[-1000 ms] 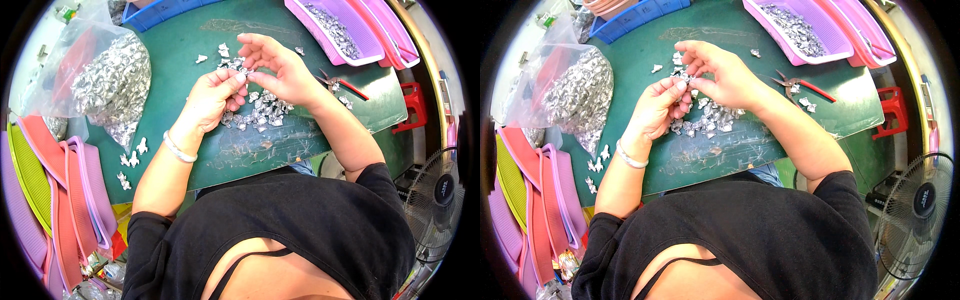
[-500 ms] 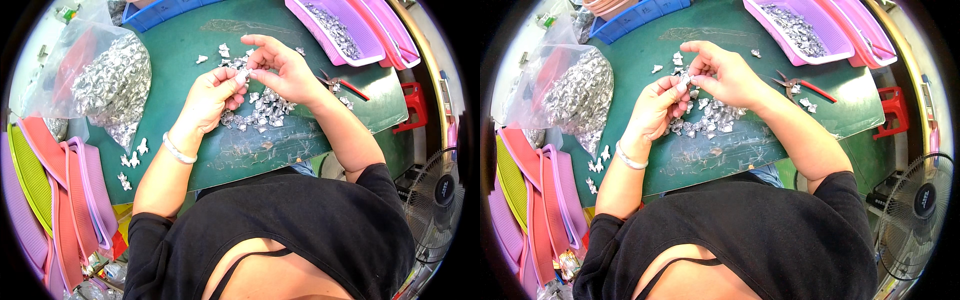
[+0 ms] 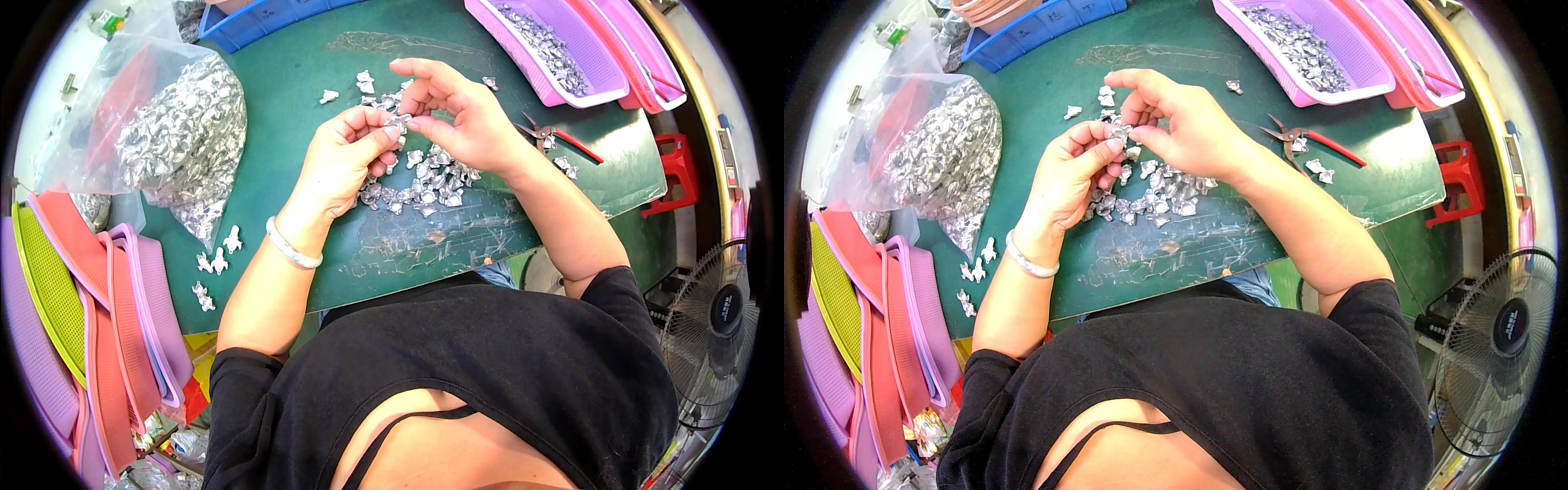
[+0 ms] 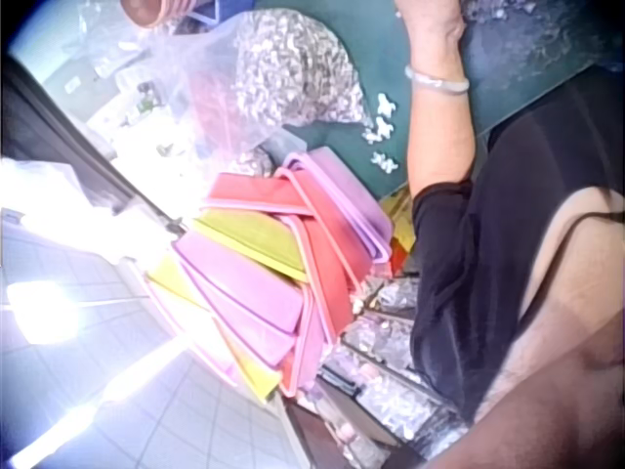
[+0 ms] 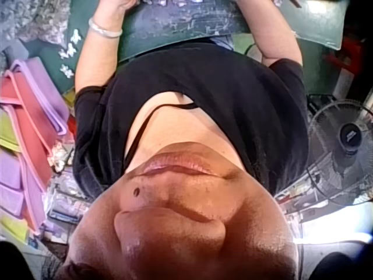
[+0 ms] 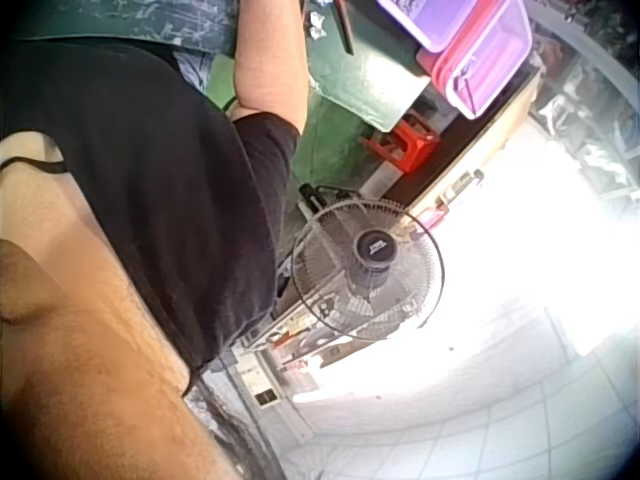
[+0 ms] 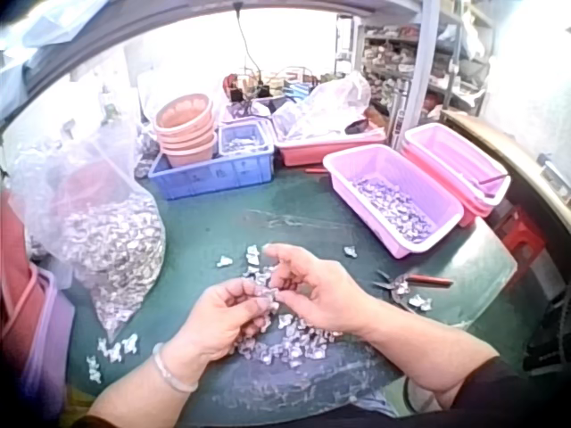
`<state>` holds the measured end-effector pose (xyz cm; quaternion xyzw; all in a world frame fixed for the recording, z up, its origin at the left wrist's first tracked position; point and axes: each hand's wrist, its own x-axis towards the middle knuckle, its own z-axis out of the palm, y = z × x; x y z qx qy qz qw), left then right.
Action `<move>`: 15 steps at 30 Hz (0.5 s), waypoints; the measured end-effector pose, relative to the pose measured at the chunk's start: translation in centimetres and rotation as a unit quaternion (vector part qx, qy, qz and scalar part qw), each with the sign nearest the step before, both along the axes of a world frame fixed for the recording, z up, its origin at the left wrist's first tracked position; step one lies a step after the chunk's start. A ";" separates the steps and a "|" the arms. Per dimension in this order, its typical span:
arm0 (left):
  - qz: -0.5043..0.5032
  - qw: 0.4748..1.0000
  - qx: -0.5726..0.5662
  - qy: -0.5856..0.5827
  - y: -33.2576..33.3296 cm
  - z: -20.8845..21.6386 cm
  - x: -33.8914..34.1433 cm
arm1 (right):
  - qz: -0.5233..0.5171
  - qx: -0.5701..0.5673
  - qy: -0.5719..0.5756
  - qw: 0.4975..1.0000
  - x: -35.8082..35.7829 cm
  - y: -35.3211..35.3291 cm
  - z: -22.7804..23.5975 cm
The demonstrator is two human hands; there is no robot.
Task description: The person repeatedly picks up small silver-colored metal pieces from a green work surface and joins them together by hand. The person handles the pieces one at a time, occasionally placing completed units back on the table. No tools are used during the process.
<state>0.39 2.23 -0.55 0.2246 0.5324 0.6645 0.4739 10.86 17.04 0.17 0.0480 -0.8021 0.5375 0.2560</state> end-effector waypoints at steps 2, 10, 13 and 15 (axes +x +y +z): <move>0.002 1.000 -0.004 0.004 0.0 0.0 0.0 | 0.007 0.001 -0.012 1.000 0.1 0.0 0.1; 0.015 0.998 0.001 -0.054 0.0 0.2 -0.3 | -0.007 0.019 -0.060 0.998 0.3 0.2 0.2; 0.002 0.993 0.032 -0.111 -0.1 -0.1 -1.0 | 0.002 0.115 -0.140 0.983 0.6 0.7 0.4; -0.012 0.989 0.062 -0.131 -0.2 -0.2 -1.2 | 0.022 0.166 -0.169 0.971 0.6 0.5 0.3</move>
